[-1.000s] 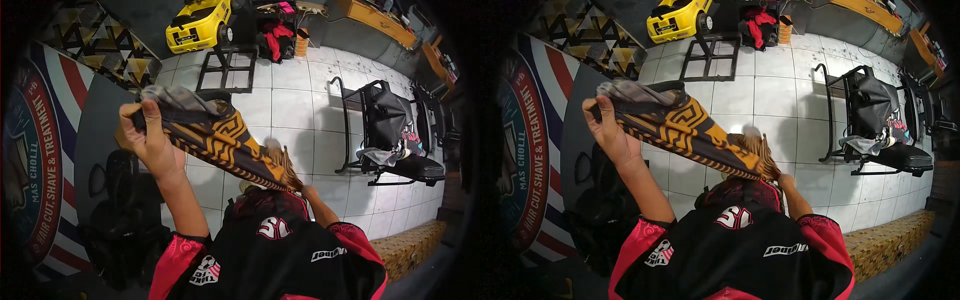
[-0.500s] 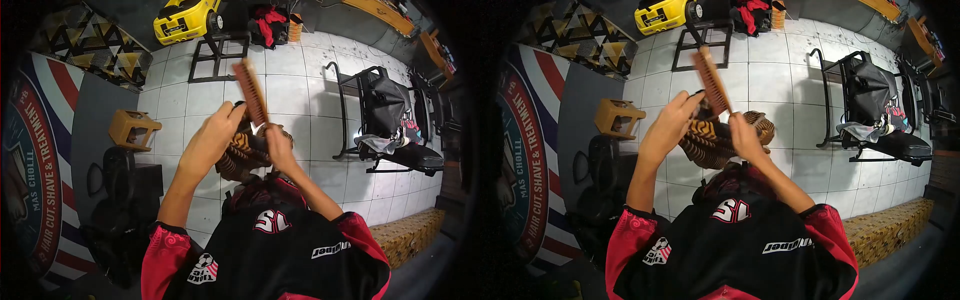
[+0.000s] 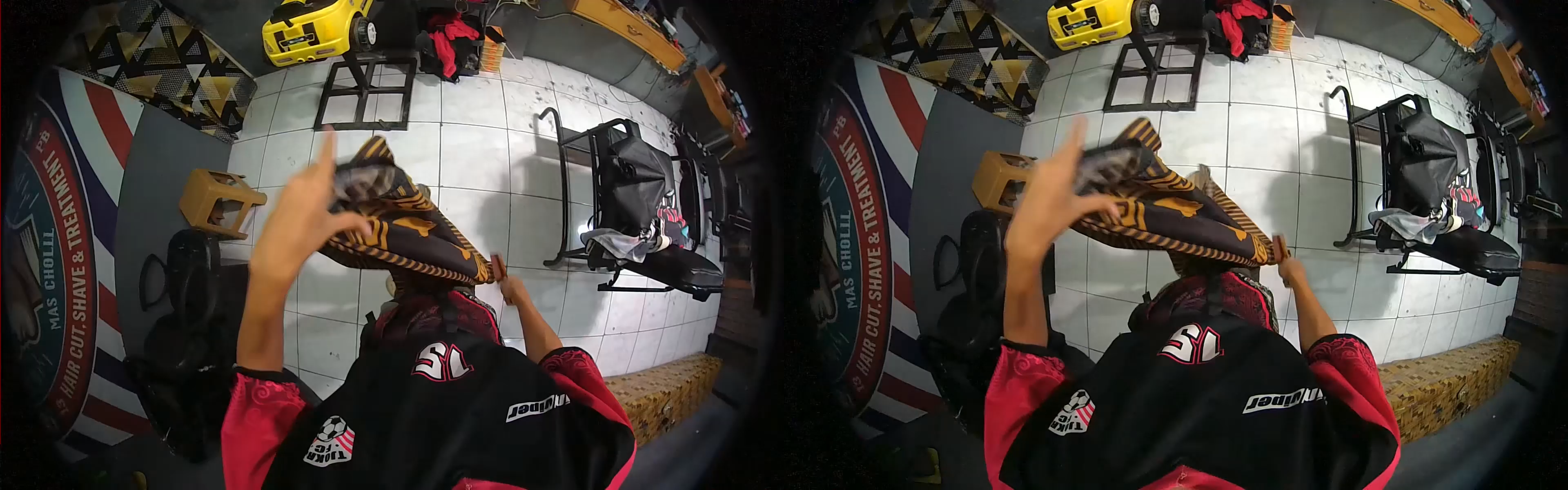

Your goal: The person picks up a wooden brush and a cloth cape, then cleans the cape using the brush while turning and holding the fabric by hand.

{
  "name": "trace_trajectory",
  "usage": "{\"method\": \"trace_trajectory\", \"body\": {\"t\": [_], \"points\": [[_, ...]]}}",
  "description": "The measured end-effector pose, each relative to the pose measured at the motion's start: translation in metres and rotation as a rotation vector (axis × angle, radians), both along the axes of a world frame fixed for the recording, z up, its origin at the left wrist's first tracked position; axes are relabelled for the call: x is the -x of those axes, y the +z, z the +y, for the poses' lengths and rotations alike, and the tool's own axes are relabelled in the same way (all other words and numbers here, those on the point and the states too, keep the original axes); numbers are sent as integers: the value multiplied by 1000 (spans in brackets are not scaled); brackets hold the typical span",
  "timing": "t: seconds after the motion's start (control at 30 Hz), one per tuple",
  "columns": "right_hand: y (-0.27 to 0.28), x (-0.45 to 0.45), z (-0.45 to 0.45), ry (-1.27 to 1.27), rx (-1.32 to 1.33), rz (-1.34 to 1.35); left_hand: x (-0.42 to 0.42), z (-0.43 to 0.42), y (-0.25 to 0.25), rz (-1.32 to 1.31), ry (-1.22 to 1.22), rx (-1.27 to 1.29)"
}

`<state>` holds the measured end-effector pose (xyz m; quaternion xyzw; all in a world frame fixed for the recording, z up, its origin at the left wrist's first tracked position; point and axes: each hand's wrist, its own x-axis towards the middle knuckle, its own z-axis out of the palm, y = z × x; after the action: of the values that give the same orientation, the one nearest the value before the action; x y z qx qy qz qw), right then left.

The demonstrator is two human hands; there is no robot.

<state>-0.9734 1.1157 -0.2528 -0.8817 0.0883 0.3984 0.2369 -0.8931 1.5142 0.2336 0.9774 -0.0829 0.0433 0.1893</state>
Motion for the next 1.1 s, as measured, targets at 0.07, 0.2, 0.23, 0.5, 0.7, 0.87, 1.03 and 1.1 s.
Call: {"method": "trace_trajectory", "body": {"t": [0.07, 0.2, 0.23, 0.5, 0.7, 0.87, 1.03, 1.1], "points": [[61, -36, 30, -393, -289, 60, -3, 6, -39, 405, -78, -229], [158, -68, 111, -424, -696, -497, 1, -8, -60, 416, -87, -371], [213, -69, 134, -367, -817, -612, -1, -13, -56, 417, -89, -371], [236, -47, 170, 450, -414, -287, -11, -19, -18, -370, -31, 447], [55, -15, 42, 652, 167, -79, 8, 3, -12, -446, 403, 1169], [166, -62, 76, -190, -416, -153, 16, -22, -38, -99, 194, 1444], [334, -81, 162, -86, -874, -629, 8, -42, -38, -532, 186, 1015], [352, -67, 188, 21, -921, -752, 1, -42, -33, -644, 268, 1047]]}}
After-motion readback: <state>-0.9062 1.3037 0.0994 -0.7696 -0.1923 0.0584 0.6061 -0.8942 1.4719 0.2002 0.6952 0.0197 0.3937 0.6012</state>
